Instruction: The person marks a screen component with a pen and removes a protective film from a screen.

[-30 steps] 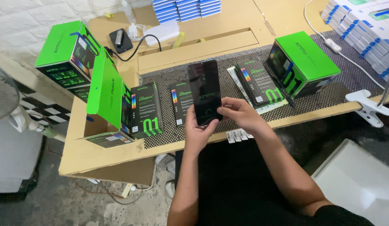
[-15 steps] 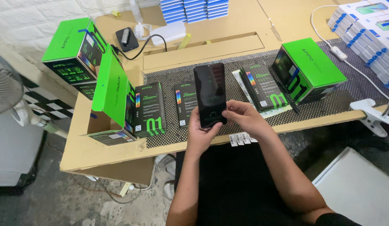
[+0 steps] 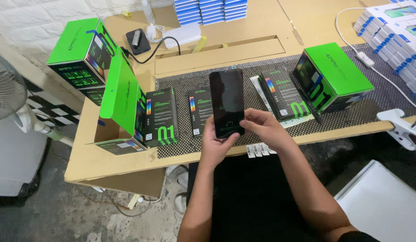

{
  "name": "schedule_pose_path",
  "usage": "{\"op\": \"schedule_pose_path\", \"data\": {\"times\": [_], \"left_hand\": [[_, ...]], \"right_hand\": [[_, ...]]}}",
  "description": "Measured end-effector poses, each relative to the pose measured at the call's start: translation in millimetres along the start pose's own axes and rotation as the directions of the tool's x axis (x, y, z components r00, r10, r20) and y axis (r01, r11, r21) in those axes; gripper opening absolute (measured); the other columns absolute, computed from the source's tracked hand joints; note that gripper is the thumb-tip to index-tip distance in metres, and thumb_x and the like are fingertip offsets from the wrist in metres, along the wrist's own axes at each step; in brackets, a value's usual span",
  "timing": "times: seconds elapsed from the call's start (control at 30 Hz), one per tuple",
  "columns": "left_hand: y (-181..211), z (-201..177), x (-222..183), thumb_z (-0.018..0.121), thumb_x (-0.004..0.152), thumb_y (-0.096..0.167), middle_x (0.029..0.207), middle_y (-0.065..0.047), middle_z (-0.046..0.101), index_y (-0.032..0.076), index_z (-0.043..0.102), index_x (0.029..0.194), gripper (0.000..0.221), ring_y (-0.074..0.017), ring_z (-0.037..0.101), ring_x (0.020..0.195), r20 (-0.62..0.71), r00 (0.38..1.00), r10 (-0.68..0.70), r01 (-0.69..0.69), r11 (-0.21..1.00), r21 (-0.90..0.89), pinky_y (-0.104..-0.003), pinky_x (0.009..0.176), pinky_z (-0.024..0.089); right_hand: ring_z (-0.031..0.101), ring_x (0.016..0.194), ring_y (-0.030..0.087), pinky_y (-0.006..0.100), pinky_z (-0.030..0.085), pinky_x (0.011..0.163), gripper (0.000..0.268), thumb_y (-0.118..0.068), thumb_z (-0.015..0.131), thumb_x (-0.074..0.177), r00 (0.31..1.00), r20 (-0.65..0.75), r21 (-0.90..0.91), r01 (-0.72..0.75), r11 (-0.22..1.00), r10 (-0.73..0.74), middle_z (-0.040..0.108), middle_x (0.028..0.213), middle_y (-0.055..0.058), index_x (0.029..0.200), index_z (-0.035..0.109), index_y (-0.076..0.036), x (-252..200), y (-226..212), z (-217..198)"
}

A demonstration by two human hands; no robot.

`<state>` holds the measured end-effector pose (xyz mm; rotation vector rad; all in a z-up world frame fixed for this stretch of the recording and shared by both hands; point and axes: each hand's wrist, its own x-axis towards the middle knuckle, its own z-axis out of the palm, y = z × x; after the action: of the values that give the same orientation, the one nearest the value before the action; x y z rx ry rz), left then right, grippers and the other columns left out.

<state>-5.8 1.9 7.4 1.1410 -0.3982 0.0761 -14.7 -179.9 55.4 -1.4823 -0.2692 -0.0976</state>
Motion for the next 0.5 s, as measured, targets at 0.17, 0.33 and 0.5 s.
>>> {"op": "schedule_pose_path", "data": {"times": [0.17,0.33,0.5], "left_hand": [[-12,-4,0,0.088,0.073,-0.004,0.117,-0.012,0.071,0.007,0.052,0.132,0.071,-0.0202,0.066,0.112,-0.010,1.000,0.006,-0.006,1.000,0.011,-0.039,0.092,0.063],[-7,-3,1,0.089,0.072,-0.004,0.117,-0.011,0.071,0.007,0.053,0.132,0.071,-0.0203,0.067,0.112,-0.017,1.000,0.017,-0.016,1.000,0.015,-0.039,0.091,0.063],[-15,-6,1,0.091,0.071,-0.001,0.118,-0.012,0.072,0.007,0.053,0.133,0.072,-0.0184,0.065,0.114,0.005,0.998,0.064,-0.065,0.998,0.026,-0.037,0.094,0.061]], "right_hand": [[0.061,0.075,0.012,0.028,0.057,0.066,0.016,0.003,0.071,0.092,1.000,-0.009,0.013,0.005,1.000,-0.005,0.064,0.081,0.006,0.107,0.076,0.002,3,15,-5],[0.062,0.075,0.012,0.029,0.058,0.068,0.018,0.002,0.072,0.092,1.000,-0.003,0.012,0.027,1.000,-0.027,0.065,0.081,0.005,0.110,0.076,0.001,1,7,0],[0.064,0.076,0.012,0.029,0.058,0.069,0.019,0.002,0.072,0.092,0.999,-0.040,0.028,0.017,0.999,-0.016,0.067,0.083,0.006,0.110,0.075,0.002,0,12,1]]}}
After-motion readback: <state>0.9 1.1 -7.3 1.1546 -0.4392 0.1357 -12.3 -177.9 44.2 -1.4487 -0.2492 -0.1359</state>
